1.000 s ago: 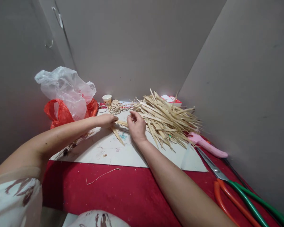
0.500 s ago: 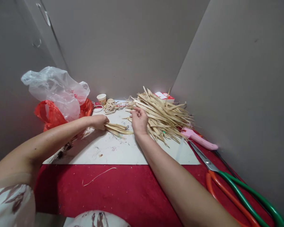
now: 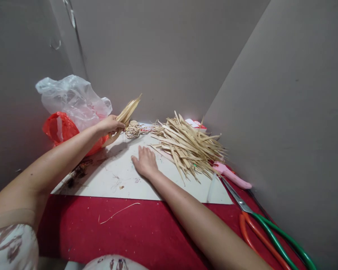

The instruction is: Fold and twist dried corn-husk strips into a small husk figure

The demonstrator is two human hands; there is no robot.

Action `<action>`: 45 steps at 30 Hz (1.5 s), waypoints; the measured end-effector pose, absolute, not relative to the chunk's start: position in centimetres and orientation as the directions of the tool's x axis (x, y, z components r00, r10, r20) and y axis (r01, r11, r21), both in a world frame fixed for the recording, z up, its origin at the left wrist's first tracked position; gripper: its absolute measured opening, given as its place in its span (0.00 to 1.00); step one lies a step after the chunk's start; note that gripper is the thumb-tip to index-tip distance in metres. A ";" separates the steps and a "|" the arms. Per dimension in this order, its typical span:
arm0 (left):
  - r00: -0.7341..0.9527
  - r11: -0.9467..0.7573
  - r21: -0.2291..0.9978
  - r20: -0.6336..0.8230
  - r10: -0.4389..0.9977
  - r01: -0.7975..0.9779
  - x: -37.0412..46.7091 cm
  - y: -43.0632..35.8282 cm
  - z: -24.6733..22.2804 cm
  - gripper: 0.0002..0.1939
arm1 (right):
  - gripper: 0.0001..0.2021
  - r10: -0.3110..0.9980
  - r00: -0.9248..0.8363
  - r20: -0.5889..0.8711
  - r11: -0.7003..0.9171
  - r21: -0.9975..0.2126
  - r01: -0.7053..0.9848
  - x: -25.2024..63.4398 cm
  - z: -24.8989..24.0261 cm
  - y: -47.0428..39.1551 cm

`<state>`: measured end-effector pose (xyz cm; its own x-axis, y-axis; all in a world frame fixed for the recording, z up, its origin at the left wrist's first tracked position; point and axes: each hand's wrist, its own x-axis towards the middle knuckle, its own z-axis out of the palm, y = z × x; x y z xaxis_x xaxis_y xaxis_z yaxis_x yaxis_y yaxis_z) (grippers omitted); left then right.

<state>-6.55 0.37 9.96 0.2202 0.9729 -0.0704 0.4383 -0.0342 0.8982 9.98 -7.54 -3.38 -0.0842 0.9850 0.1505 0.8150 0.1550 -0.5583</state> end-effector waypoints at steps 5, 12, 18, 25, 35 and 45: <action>0.302 0.004 0.965 -0.086 0.949 0.263 -5.9 1.1 10.5 0.11 | 0.23 0.815 -0.562 0.141 0.478 -0.712 0.515 5.8 -0.6 -9.5; 0.385 0.078 0.995 -0.096 0.918 0.063 -3.6 1.2 10.1 0.12 | 0.12 0.935 -0.026 0.353 0.340 -0.876 0.342 10.2 0.2 -8.0; 0.352 0.077 0.997 -0.066 0.934 -0.017 -0.2 0.7 9.8 0.17 | 0.16 0.944 -0.192 0.270 0.297 -0.434 0.850 13.8 -1.8 -8.2; 0.364 0.055 0.998 -0.048 0.930 -0.007 1.6 0.1 10.2 0.17 | 0.12 0.983 -0.121 0.137 0.146 -0.194 0.970 13.5 -0.6 -7.4; 0.329 0.037 0.990 0.010 0.944 -0.137 -0.6 0.3 9.5 0.14 | 0.10 0.883 0.226 0.412 -0.115 -0.276 0.954 26.8 8.3 -6.6; 0.521 0.139 0.989 -0.099 0.848 -0.039 -0.3 -0.6 8.7 0.14 | 0.25 0.959 0.002 0.285 0.284 -0.955 0.087 16.0 5.9 -5.5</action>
<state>-0.33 -0.61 8.71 0.5210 0.8478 -0.0987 -0.0392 0.1393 0.9895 15.95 -5.51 5.93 0.0024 0.9585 0.2851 0.0869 0.2838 -0.9549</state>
